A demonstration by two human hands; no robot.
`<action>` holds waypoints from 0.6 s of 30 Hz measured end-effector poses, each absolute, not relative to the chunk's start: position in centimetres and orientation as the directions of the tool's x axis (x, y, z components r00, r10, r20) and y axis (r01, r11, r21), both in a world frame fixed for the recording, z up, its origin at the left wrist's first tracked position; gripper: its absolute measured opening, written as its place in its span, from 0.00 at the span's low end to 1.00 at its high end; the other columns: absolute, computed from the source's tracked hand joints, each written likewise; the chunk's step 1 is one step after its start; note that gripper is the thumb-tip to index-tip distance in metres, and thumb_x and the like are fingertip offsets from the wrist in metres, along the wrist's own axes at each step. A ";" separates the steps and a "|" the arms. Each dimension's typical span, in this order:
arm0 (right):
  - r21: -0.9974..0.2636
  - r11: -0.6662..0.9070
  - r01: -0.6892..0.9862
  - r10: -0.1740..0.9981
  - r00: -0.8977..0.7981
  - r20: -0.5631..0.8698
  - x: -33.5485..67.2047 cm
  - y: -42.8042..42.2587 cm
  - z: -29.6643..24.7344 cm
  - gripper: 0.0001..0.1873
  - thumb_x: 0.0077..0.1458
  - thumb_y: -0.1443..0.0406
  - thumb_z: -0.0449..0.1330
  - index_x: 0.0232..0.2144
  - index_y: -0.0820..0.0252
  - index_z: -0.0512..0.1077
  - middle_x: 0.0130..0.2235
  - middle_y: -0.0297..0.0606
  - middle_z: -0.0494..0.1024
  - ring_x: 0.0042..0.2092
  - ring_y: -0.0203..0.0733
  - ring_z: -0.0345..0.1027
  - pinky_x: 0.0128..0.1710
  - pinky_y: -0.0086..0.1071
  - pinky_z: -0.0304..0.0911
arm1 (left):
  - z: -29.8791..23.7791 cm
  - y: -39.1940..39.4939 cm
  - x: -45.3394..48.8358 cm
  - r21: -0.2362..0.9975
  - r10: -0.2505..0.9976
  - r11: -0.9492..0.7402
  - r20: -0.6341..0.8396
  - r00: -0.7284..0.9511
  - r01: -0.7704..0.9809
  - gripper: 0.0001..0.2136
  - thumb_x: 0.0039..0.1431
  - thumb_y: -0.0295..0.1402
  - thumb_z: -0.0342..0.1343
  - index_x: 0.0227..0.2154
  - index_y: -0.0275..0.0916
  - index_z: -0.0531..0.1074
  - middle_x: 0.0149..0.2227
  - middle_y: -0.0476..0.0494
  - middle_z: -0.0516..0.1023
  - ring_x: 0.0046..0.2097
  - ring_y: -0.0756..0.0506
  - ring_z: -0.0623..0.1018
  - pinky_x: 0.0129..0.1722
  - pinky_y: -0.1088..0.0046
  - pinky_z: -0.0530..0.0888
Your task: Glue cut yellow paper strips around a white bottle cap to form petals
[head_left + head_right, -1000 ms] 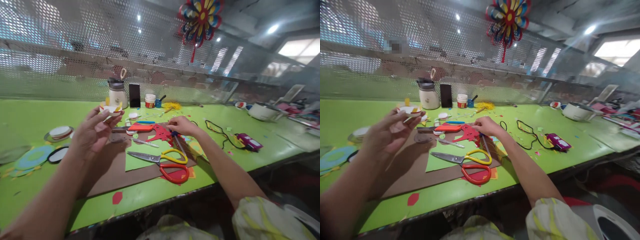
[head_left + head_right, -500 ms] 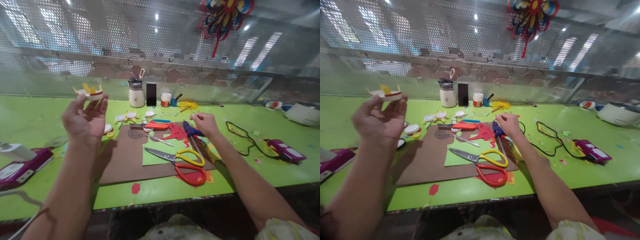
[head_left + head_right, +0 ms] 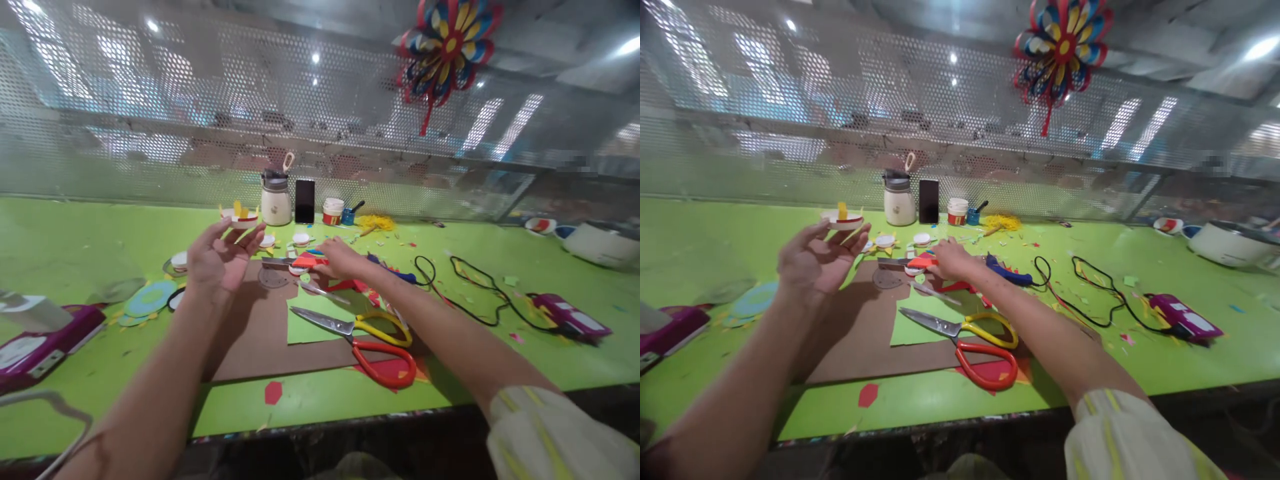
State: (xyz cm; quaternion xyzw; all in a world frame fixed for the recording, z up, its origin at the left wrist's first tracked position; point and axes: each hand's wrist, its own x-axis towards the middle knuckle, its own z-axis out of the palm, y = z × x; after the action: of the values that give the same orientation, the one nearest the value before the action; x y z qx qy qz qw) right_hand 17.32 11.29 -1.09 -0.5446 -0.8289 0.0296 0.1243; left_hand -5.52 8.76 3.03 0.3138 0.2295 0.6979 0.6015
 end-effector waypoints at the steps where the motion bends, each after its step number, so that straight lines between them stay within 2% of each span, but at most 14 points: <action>1: -0.156 0.403 0.902 0.912 -0.383 0.144 16.9 11.9 -1.4 0.18 0.51 0.58 0.63 0.41 0.65 0.75 0.47 0.54 0.75 0.51 0.58 0.62 0.48 0.42 0.57 | 3.0 8.7 -5.5 0.704 0.985 -0.162 0.155 -0.073 -0.691 0.04 0.47 0.29 0.57 0.28 0.38 0.71 0.31 0.39 0.81 0.40 0.40 0.81 0.38 0.68 0.78; 4: -0.105 0.398 0.911 0.917 -0.391 0.083 16.3 13.0 -2.5 0.14 0.51 0.57 0.63 0.34 0.64 0.76 0.43 0.53 0.76 0.47 0.57 0.64 0.41 0.38 0.59 | 3.1 8.7 -5.6 0.715 0.986 -0.163 0.147 -0.081 -0.680 0.03 0.48 0.30 0.56 0.28 0.38 0.72 0.30 0.40 0.80 0.38 0.42 0.81 0.35 0.70 0.78; 7: -0.095 0.391 0.916 0.920 -0.386 0.070 16.5 13.2 -3.2 0.13 0.55 0.58 0.59 0.31 0.64 0.76 0.39 0.50 0.77 0.41 0.50 0.67 0.35 0.33 0.57 | 2.9 8.6 -5.5 0.709 0.987 -0.149 0.145 -0.064 -0.689 0.04 0.48 0.29 0.57 0.29 0.37 0.73 0.31 0.40 0.80 0.38 0.41 0.81 0.37 0.68 0.78; 10: -0.113 0.403 0.908 0.915 -0.396 0.079 16.7 13.0 -3.4 0.14 0.57 0.58 0.57 0.30 0.64 0.75 0.34 0.45 0.78 0.33 0.42 0.67 0.29 0.29 0.53 | 2.6 8.4 -5.0 0.688 0.993 -0.081 0.116 -0.001 -0.721 0.05 0.46 0.30 0.59 0.29 0.37 0.72 0.32 0.40 0.80 0.40 0.38 0.80 0.42 0.61 0.78; 13: -0.133 0.393 0.910 0.917 -0.378 0.126 17.1 12.8 -3.2 0.16 0.58 0.57 0.55 0.31 0.64 0.75 0.32 0.41 0.78 0.30 0.38 0.64 0.27 0.28 0.50 | 2.0 8.1 -4.3 0.680 0.996 -0.013 0.074 0.051 -0.733 0.05 0.46 0.30 0.59 0.28 0.38 0.70 0.32 0.40 0.80 0.42 0.35 0.80 0.44 0.53 0.76; 18: -0.147 0.306 0.940 0.941 -0.276 0.194 18.7 12.7 -2.3 0.22 0.60 0.54 0.50 0.29 0.65 0.74 0.28 0.40 0.75 0.28 0.38 0.60 0.25 0.30 0.46 | 0.5 8.3 -3.4 0.715 0.998 0.042 -0.003 0.057 -0.698 0.06 0.45 0.28 0.60 0.28 0.37 0.71 0.32 0.40 0.80 0.41 0.34 0.80 0.46 0.52 0.75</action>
State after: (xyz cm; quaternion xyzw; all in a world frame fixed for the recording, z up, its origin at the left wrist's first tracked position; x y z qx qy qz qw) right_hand 18.71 12.73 -2.32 -0.5889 -0.7988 0.0017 0.1228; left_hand -3.44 8.30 0.53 0.2808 0.2673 0.6326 0.6705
